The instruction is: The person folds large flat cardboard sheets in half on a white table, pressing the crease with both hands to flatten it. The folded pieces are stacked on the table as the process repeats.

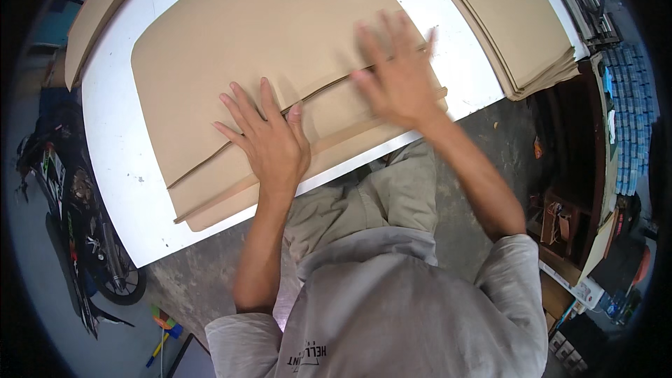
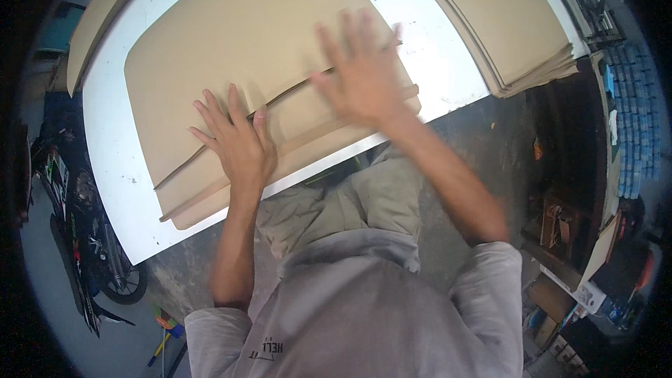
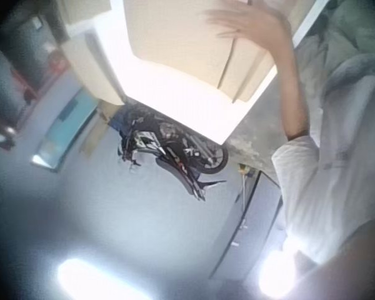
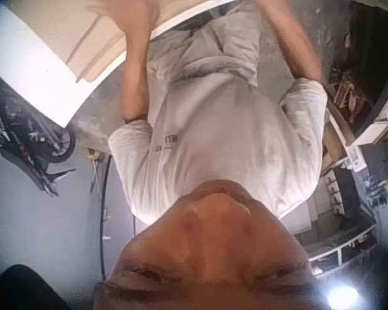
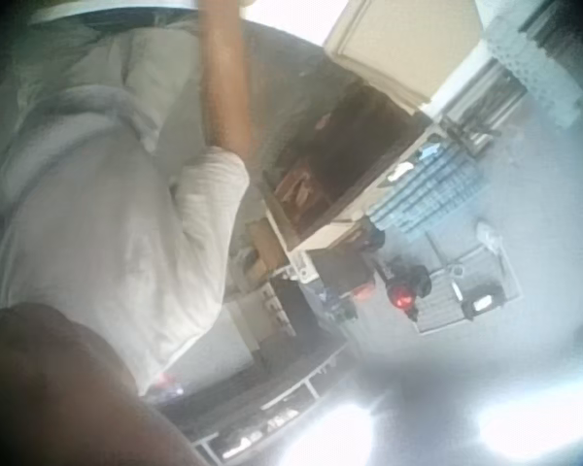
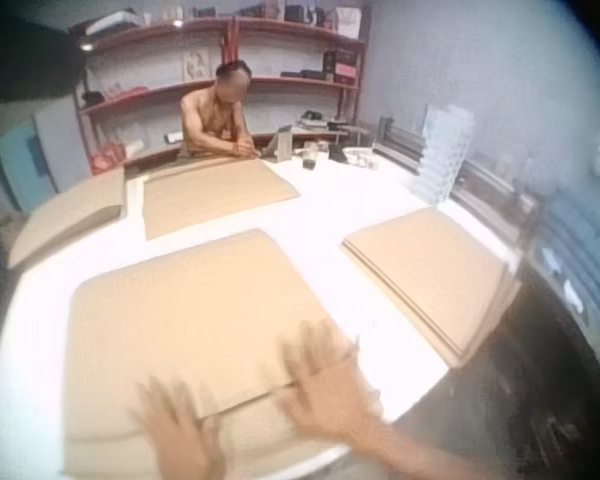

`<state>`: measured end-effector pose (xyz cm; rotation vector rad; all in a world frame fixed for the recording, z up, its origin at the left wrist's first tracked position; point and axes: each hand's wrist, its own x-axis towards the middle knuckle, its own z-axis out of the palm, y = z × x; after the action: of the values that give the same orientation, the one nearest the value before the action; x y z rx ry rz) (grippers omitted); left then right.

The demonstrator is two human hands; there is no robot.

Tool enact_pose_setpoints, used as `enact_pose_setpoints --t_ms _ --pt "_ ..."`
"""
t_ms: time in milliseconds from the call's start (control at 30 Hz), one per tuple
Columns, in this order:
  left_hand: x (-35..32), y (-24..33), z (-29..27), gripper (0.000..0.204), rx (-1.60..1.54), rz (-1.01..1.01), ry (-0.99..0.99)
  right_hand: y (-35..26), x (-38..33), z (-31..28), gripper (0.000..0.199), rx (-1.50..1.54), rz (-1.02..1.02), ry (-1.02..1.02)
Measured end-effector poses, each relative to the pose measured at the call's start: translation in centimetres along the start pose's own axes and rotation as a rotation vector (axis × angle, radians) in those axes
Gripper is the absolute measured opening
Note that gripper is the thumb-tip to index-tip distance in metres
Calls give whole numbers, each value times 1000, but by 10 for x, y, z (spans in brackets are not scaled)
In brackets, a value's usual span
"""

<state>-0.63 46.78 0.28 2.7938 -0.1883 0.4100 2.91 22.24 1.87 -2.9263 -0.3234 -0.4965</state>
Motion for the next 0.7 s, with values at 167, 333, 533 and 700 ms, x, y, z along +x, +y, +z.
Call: enact_pose_setpoints --t_ms 167,333,533,700 --pt "2 -14 -8 69 48 56 21 -37 6 22 75 157 -99 -24" --pt "-20 -122 -69 83 390 -3 0 -29 5 32 76 134 -68 -27" --pt "-32 -189 -68 85 107 95 55 -35 12 19 69 136 -115 -15" --pt "-43 -170 -87 94 14 240 -132 -20 4 -11 48 366 -333 -135"
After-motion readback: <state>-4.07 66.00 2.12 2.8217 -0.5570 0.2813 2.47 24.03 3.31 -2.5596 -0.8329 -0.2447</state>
